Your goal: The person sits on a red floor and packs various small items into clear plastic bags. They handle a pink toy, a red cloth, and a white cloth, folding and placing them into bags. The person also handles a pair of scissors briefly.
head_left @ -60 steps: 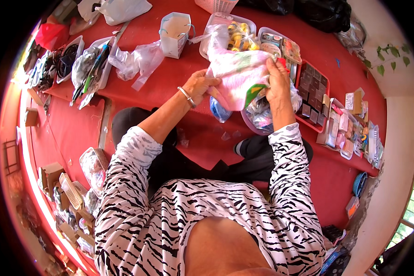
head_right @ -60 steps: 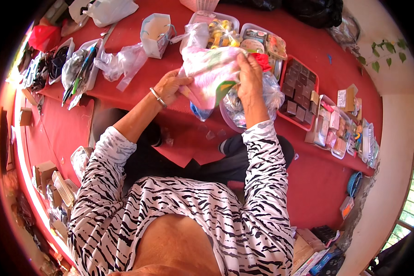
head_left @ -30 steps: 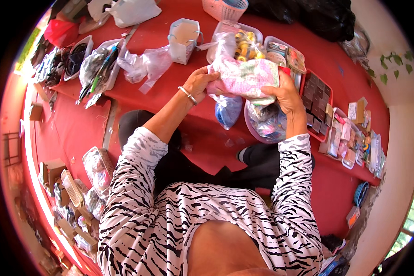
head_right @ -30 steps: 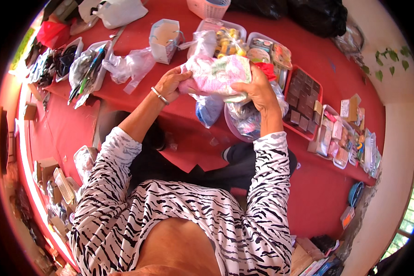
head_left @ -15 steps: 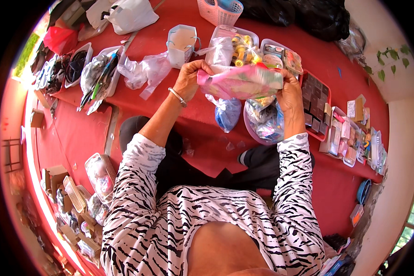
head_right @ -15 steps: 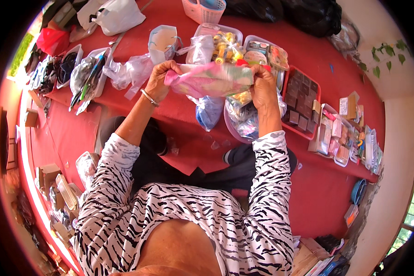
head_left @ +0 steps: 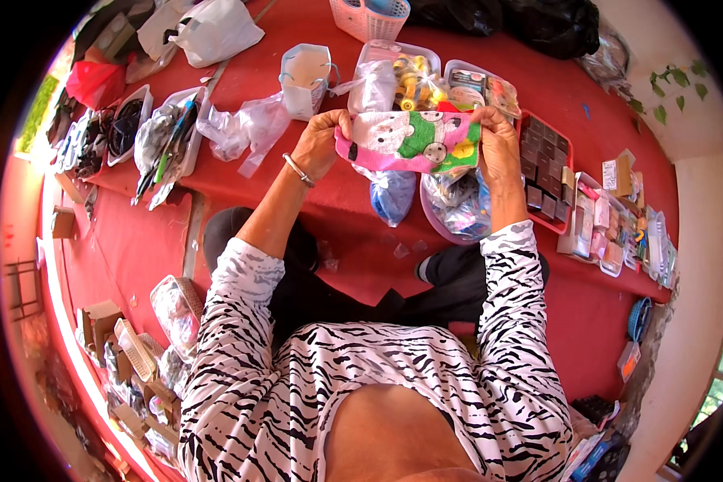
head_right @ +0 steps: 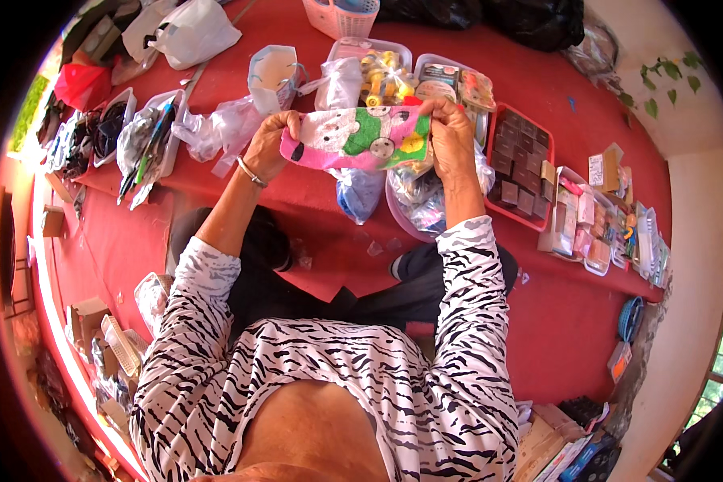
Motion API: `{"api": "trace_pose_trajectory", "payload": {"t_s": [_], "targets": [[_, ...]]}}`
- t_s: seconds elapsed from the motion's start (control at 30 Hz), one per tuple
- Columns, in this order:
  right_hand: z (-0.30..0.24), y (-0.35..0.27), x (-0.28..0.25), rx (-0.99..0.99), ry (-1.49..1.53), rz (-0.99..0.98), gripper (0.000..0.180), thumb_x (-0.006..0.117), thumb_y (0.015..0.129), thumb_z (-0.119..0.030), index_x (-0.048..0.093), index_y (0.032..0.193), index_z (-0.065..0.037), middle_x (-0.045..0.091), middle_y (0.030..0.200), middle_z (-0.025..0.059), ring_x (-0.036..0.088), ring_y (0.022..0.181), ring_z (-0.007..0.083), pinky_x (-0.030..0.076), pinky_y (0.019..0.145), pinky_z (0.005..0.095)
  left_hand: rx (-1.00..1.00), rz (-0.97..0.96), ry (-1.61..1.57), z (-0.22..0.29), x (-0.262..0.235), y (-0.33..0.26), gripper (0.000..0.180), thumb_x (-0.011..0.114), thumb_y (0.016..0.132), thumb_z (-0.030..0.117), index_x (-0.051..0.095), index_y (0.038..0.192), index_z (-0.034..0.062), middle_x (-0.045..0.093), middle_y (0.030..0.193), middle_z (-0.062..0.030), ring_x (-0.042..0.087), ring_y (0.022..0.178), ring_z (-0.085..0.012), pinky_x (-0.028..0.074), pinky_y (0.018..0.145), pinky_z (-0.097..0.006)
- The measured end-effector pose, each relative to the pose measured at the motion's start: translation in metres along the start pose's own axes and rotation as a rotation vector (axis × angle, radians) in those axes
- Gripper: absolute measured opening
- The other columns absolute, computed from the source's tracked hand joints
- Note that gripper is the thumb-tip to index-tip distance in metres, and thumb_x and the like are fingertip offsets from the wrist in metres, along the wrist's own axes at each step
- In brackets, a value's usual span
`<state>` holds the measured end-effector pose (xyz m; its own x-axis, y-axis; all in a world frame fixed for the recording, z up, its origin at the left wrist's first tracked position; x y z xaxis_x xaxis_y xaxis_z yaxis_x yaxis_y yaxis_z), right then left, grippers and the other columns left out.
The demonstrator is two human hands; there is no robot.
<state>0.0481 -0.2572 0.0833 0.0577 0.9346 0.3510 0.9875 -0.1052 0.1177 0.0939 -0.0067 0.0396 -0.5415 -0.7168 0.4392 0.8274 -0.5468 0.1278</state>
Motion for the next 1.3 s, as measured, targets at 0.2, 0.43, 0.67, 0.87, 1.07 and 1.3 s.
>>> {"api": "trace_pose_trajectory", "payload": {"t_s": [0.2,0.43,0.67,0.87,1.07,1.3], "targets": [[0.017,-0.008,0.010,0.293,0.115,0.176,0.018,0.052,0.087,-0.011,0.057,0.104,-0.006,0.063,0.094,0.0063,0.062,0.081,0.0147,0.051,0.074,0.0283,-0.025,-0.015,-0.073,-0.004,0.003,-0.001,0.020,0.052,0.082,-0.003,0.051,0.066,0.0092,0.055,0.072,0.0016,0.049,0.064,-0.0063,0.038,0.059,-0.017],[0.048,-0.026,0.045,0.577,0.285,0.088,0.038,0.054,0.086,-0.037,0.058,0.102,-0.002,0.063,0.087,0.0072,0.061,0.080,0.0167,0.051,0.069,0.0326,-0.071,0.075,0.028,-0.015,-0.002,-0.002,0.020,0.044,0.067,-0.009,0.059,0.073,0.0027,0.057,0.074,-0.0016,0.054,0.069,-0.0115,0.044,0.063,-0.023],[0.047,-0.014,0.001,0.254,-0.109,0.166,0.022,0.063,0.075,0.003,0.058,0.095,-0.003,0.062,0.084,0.0066,0.061,0.068,0.0130,0.052,0.059,0.0246,0.110,0.294,0.209,0.011,-0.031,-0.014,0.018,0.044,0.069,-0.010,0.055,0.064,0.0025,0.055,0.066,-0.0010,0.050,0.062,-0.0062,0.040,0.054,-0.019],[0.018,0.000,0.009,0.031,-0.218,0.160,0.020,0.063,0.071,0.001,0.059,0.090,-0.002,0.057,0.071,0.0033,0.054,0.050,0.0115,0.044,0.045,0.0215,-0.146,0.461,-0.151,-0.001,-0.035,-0.014,0.021,0.043,0.071,-0.009,0.054,0.086,0.0009,0.061,0.084,-0.0127,0.061,0.075,-0.0215,0.051,0.063,-0.031],[0.015,-0.006,0.035,0.077,-0.052,0.135,0.019,0.061,0.073,0.008,0.059,0.089,-0.003,0.060,0.079,0.0029,0.056,0.061,0.0085,0.047,0.051,0.0189,-0.383,0.225,-0.409,-0.016,0.002,-0.018,0.045,0.054,0.086,0.029,0.044,0.119,0.0012,0.055,0.113,-0.0172,0.057,0.094,-0.0221,0.046,0.083,-0.034],[0.018,-0.005,0.034,0.062,-0.047,0.081,0.019,0.058,0.074,0.010,0.059,0.088,-0.002,0.062,0.086,0.0065,0.059,0.078,0.0114,0.048,0.073,0.0217,-0.503,0.016,-0.166,-0.045,0.007,-0.020,0.017,0.058,0.076,0.000,0.060,0.093,-0.0009,0.064,0.089,-0.0074,0.062,0.079,-0.0152,0.048,0.077,-0.026]]}}
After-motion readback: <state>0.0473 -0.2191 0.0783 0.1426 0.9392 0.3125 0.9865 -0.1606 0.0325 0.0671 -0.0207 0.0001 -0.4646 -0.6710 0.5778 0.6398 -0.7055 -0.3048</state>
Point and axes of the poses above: each hand's wrist, its own y-axis towards the middle knuckle, its own x-axis out of the palm, z = x × y, the point moved 8 cm from there along y, towards the middle knuckle
